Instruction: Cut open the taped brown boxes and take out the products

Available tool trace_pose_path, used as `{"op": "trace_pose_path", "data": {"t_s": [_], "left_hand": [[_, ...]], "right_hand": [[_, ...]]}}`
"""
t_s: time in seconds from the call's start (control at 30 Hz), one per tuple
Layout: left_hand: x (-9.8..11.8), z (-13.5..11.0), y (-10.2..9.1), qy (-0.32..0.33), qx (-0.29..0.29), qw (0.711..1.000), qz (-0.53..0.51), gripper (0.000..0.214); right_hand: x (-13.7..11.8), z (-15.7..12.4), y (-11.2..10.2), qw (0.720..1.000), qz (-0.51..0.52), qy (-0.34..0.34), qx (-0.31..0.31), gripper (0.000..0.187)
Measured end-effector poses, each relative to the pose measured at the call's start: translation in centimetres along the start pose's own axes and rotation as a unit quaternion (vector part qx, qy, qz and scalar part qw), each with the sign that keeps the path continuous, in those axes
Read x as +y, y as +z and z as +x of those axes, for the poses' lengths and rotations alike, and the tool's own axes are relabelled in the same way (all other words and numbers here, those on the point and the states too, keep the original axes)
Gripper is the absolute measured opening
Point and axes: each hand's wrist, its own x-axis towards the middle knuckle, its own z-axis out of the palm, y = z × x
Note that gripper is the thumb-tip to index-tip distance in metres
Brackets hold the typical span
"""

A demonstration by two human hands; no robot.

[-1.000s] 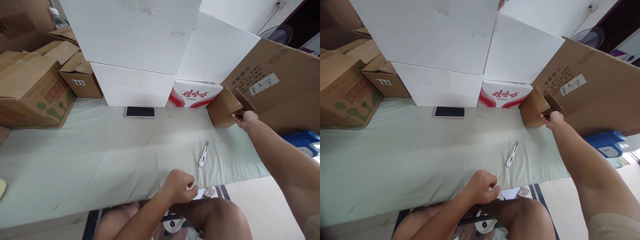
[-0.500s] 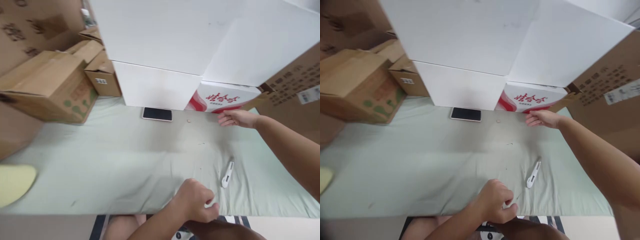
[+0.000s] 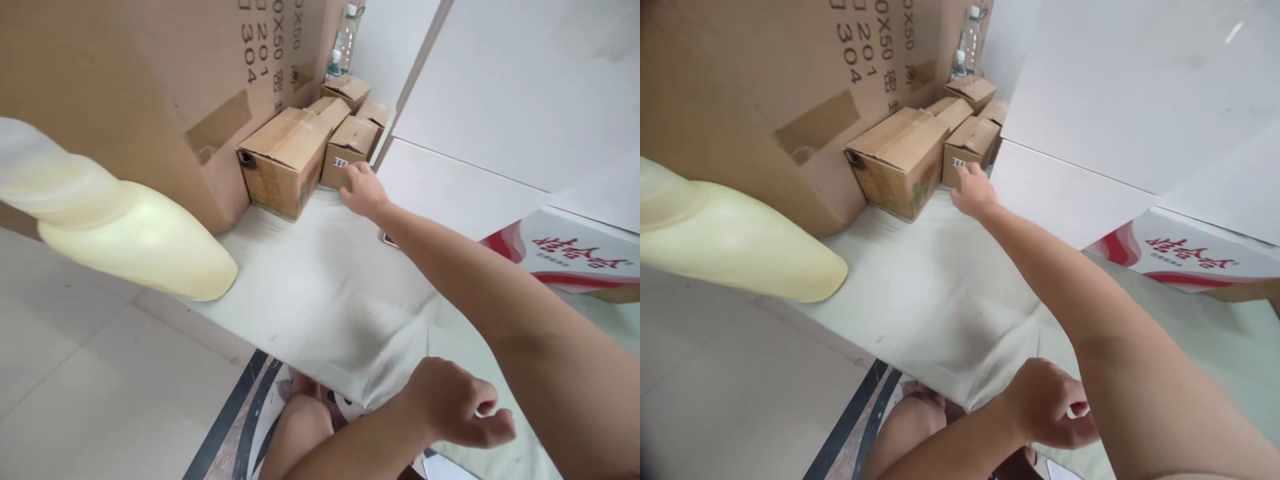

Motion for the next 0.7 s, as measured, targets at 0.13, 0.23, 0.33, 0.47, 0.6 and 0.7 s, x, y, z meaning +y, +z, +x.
{"op": "trace_pose_path", "data": {"t_s": [0.13, 0.23, 0.33, 0.47, 0.6, 0.7], "left_hand": [[-0.2, -0.6, -1.6, -0.007, 0.029, 0.998, -0.046, 0.044], [-0.5, -0.5, -2.2, 0.003, 0.044, 0.997, -0.07, 0.041], [-0.5, -0.2, -2.7, 0.013, 0.046, 0.995, -0.087, 0.034], [-0.6, 0.1, -3.1, 0.033, 0.046, 0.994, -0.096, 0.039], [-1.2, 0.4, -3.2, 0.036, 0.125, 0.987, -0.093, 0.041], [-1.7, 0.4, -3.4, 0.062, 0.286, 0.954, -0.063, 0.032]], "right_hand": [[1.0, 5.3, 1.5, 0.997, -0.001, 0.069, 0.031, 0.062], [1.8, 7.1, 2.1, 0.995, 0.001, 0.087, 0.044, 0.06], [1.8, 8.4, 2.2, 0.994, -0.037, 0.1, 0.026, 0.065], [0.7, 9.5, 1.4, 0.99, -0.074, 0.119, -0.024, 0.068], [-1.6, 7.3, 0.7, 0.989, -0.098, 0.109, -0.038, 0.069], [-3.7, 2.8, 0.2, 0.984, -0.146, 0.084, -0.057, 0.068]]}}
